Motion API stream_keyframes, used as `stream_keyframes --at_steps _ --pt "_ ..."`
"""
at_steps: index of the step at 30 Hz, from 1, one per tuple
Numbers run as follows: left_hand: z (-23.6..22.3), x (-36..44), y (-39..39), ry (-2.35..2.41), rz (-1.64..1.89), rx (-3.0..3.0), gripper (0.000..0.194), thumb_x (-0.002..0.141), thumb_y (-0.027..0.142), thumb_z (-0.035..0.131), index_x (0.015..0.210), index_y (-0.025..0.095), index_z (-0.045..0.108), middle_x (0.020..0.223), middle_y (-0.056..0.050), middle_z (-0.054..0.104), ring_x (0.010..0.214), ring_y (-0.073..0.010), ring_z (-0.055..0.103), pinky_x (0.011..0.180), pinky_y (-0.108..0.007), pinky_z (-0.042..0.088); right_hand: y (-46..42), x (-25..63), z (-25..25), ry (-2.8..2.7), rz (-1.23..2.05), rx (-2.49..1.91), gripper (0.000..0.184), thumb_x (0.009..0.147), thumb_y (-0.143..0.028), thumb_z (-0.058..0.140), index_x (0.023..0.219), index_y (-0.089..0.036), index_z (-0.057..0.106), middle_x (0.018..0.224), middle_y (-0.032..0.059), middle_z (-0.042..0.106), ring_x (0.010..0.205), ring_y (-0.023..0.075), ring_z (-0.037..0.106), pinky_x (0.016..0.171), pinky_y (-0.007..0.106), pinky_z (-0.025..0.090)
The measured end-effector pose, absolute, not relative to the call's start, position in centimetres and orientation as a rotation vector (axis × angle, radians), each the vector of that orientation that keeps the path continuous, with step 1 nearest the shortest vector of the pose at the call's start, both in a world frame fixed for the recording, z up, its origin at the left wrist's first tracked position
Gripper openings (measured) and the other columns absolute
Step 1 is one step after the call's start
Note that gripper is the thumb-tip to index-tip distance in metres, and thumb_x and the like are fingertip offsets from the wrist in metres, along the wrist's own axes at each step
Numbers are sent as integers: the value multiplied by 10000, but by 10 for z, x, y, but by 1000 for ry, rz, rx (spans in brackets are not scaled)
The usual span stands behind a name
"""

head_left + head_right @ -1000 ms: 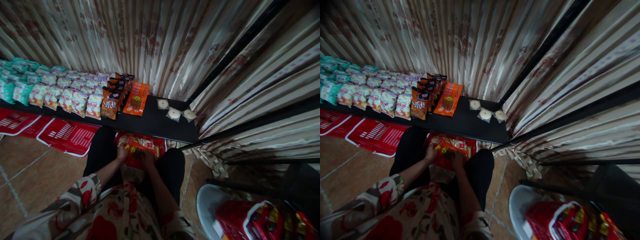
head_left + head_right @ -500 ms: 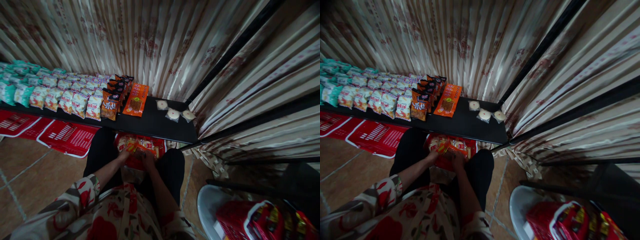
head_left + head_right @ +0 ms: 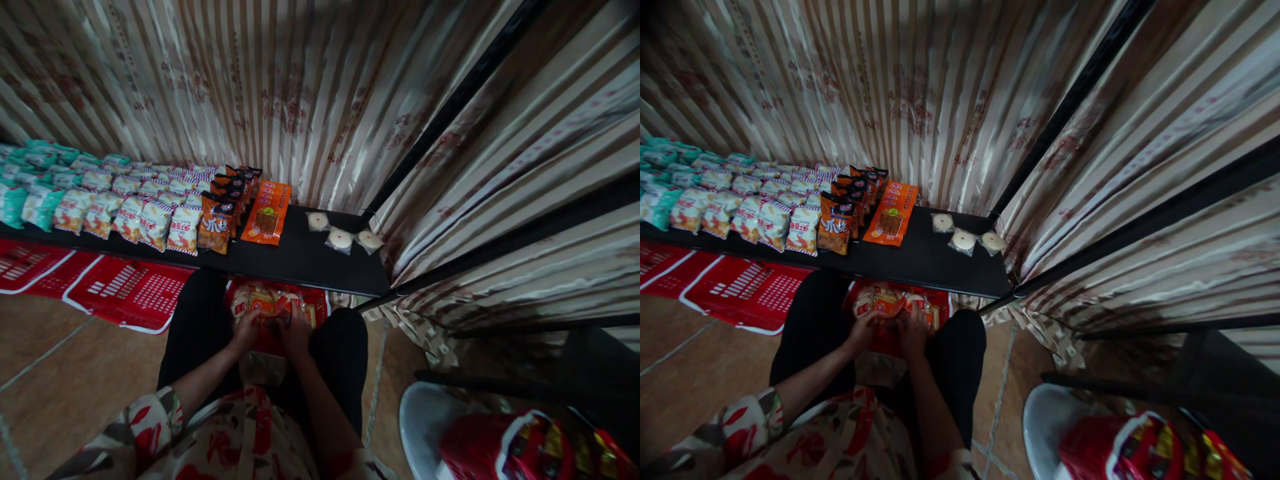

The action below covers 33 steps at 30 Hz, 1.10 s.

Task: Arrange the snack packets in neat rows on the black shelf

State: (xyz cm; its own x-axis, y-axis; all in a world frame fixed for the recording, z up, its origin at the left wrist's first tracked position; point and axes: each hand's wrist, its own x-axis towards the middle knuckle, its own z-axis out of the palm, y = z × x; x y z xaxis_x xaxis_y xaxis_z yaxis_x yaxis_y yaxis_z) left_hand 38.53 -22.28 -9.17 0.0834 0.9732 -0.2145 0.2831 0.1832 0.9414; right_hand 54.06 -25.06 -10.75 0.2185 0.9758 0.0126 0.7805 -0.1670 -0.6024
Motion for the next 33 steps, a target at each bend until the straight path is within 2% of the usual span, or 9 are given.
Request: stream_keyframes --at_steps 5,13,16,19,24,29,33 --pt "-82 383 -223 1291 849 1379 247 684 180 437 758 216 671 847 -50 690 898 -233 624 887 -341 445 -248 544 -96 -1621 418 -1886 617 801 -408 525 1324 -110 393 1309 177 488 1217 301 422 972 444 330" --pt "-60 396 -209 1366 891 1295 282 675 209 483 901 157 642 900 -88 696 882 -252 632 849 -358 465 -238 560 -84 -1484 366 -1953 462 788 -434 538 1153 -151 550 1057 134 612 1010 290 537 890 416 380" --pt "-46 400 -204 1381 922 1151 241 665 183 520 877 157 632 813 -49 693 786 -218 637 751 -319 499 -234 566 -74 -1409 437 -1947 395 761 -424 568 1049 -156 593 980 116 626 929 262 566 844 372 414" --pt "-33 402 -199 1391 953 1000 111 662 157 563 756 166 621 665 -14 664 685 -191 627 641 -271 505 -230 571 -62 -1377 520 -1910 308 743 -414 583 941 -183 629 894 76 634 849 226 578 796 330 432" --pt "-22 406 -191 1373 973 946 52 686 147 583 727 170 606 565 21 617 589 -156 606 573 -239 494 -226 577 -47 -1326 632 -1804 240 740 -414 573 794 -198 665 804 34 645 768 180 573 731 278 439" --pt "-22 409 -187 1235 1025 879 176 698 217 641 860 154 610 691 -1 681 634 -157 638 591 -250 507 -225 574 -42 -1139 749 -1700 290 721 -460 590 737 -181 668 684 4 639 664 158 558 636 250 436" --pt "-25 413 -190 1165 994 865 283 695 334 676 904 159 599 753 -13 703 704 -184 663 637 -283 528 -225 569 -40 -959 831 -1622 339 694 -489 621 763 -162 672 674 13 648 645 162 556 612 254 437"
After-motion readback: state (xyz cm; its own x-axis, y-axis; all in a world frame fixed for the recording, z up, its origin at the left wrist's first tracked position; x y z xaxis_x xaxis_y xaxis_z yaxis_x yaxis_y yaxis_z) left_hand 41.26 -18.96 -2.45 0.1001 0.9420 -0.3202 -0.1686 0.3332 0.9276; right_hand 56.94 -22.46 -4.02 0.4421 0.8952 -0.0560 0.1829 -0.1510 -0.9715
